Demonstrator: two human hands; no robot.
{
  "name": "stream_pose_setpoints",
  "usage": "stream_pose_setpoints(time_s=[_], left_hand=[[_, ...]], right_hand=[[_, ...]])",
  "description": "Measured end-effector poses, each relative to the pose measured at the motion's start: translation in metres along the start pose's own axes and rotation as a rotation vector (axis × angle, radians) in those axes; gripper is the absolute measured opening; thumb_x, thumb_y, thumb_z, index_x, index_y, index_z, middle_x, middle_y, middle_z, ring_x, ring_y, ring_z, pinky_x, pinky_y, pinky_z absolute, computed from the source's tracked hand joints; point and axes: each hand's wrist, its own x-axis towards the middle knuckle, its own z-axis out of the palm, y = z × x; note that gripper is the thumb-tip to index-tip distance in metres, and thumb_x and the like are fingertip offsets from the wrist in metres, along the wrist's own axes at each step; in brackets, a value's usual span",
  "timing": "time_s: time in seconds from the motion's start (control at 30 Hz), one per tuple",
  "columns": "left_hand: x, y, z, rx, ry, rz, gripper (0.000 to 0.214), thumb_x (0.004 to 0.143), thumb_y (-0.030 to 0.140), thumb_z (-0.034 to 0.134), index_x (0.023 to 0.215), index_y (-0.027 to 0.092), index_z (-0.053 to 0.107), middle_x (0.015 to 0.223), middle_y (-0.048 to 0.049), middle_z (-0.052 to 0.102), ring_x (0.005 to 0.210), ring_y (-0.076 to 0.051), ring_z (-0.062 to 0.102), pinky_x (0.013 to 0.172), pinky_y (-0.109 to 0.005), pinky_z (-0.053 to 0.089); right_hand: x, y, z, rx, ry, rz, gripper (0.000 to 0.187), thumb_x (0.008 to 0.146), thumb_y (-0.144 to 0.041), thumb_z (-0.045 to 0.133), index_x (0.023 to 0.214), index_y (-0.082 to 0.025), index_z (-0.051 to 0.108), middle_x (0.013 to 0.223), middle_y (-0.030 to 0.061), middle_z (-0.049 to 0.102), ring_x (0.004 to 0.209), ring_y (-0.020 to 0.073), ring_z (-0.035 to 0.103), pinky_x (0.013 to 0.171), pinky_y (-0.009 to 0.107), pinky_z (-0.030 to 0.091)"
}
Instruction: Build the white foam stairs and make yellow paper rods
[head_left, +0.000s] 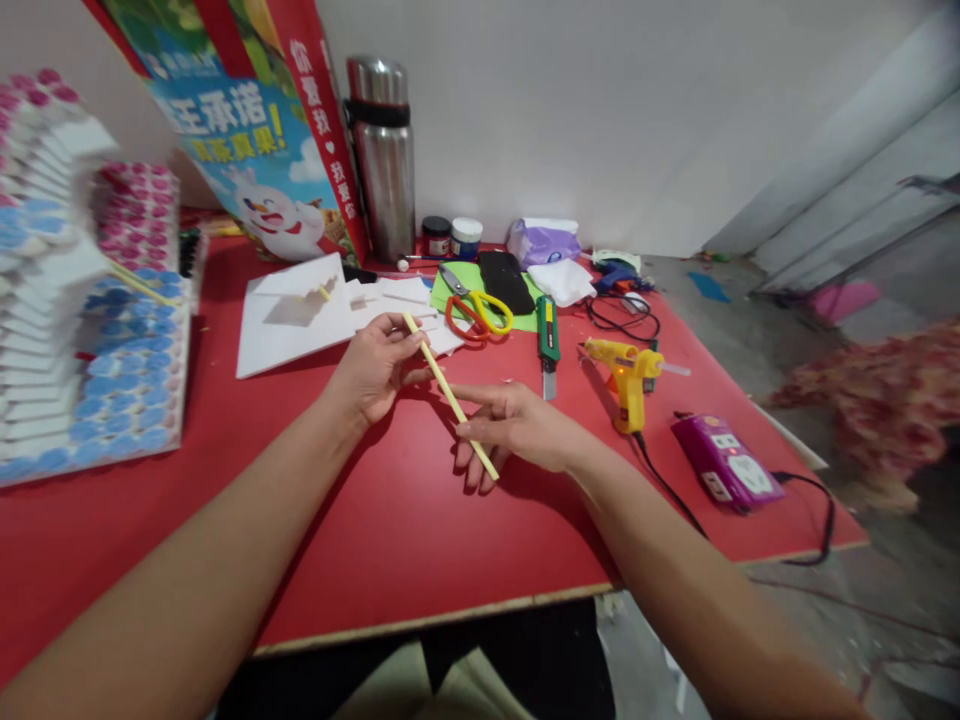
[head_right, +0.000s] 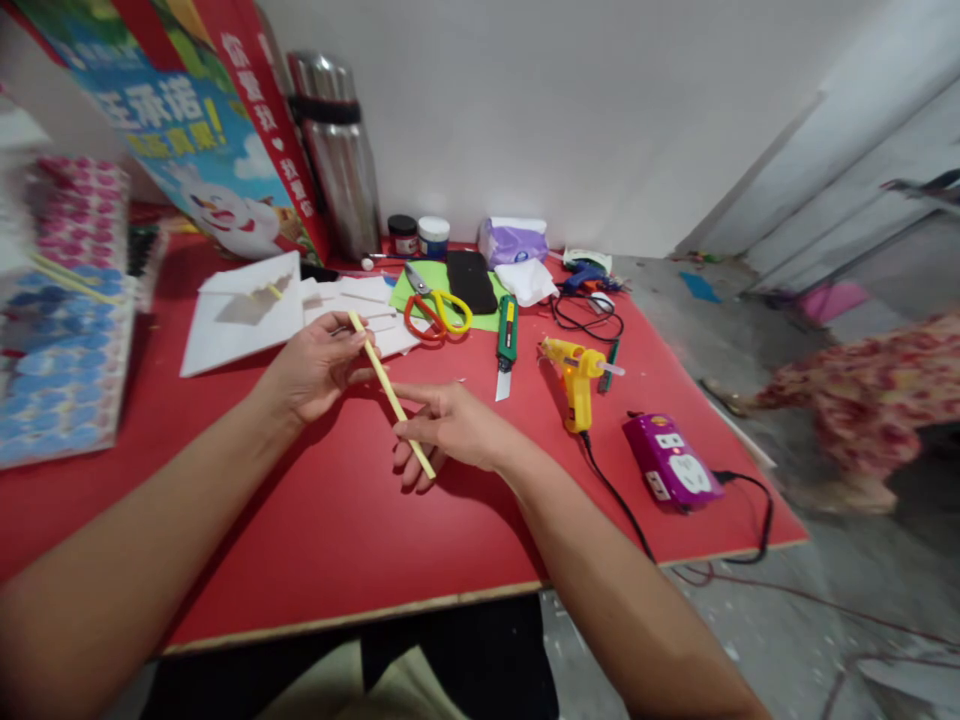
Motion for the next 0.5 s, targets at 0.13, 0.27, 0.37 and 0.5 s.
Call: stream_pose_setpoints(time_s=[0.13,0.27,0.37,0.5], left_hand=[[-0.0003,-0.0009,0.0001,0.006,0.012,0.000,0.022,0.073,0.006,0.071,0.088,0.016,0.057,0.073,0.0028,0.060,0.060,-0.010,0.059,0.052,-0.027,0.062],[0.0000,-0.0013,-0.0006,-0.004,0.005,0.002,0.022,0.074,0.006,0.071,0.088,0.016,0.058,0.073,0.0026,0.060,0.061,-0.011,0.060,0.054,-0.028,0.063],[0.0009,-0.0017,-0.0017,-0.016,-0.008,-0.001,0.021,0.074,0.006,0.071,0.088,0.016,0.059,0.073,0.0023,0.061,0.061,-0.011,0.060,0.055,-0.029,0.064],[0.0018,-0.0027,-0.0030,-0.033,-0.024,-0.007,0.020,0.075,0.004,0.071,0.088,0.015,0.059,0.072,0.0017,0.062,0.060,-0.011,0.061,0.056,-0.032,0.065]], right_hand=[[-0.0002,-0.0004,-0.0002,-0.006,0.003,-0.008,0.074,0.096,-0.011,0.055,0.163,-0.024,0.029,0.071,0.0023,0.075,0.056,0.0182,0.074,0.050,0.026,0.060],[0.0001,0.0006,-0.0026,0.007,-0.019,-0.015,0.074,0.096,-0.012,0.055,0.163,-0.026,0.029,0.072,0.0027,0.075,0.057,0.0193,0.075,0.050,0.028,0.061],[0.0000,0.0015,-0.0050,0.024,-0.050,-0.023,0.073,0.096,-0.014,0.056,0.163,-0.026,0.030,0.074,0.0039,0.076,0.058,0.0208,0.075,0.051,0.030,0.062],[-0.0010,0.0020,-0.0087,0.053,-0.089,-0.023,0.077,0.095,-0.017,0.061,0.164,-0.025,0.028,0.075,0.0051,0.077,0.059,0.0218,0.076,0.052,0.032,0.063]])
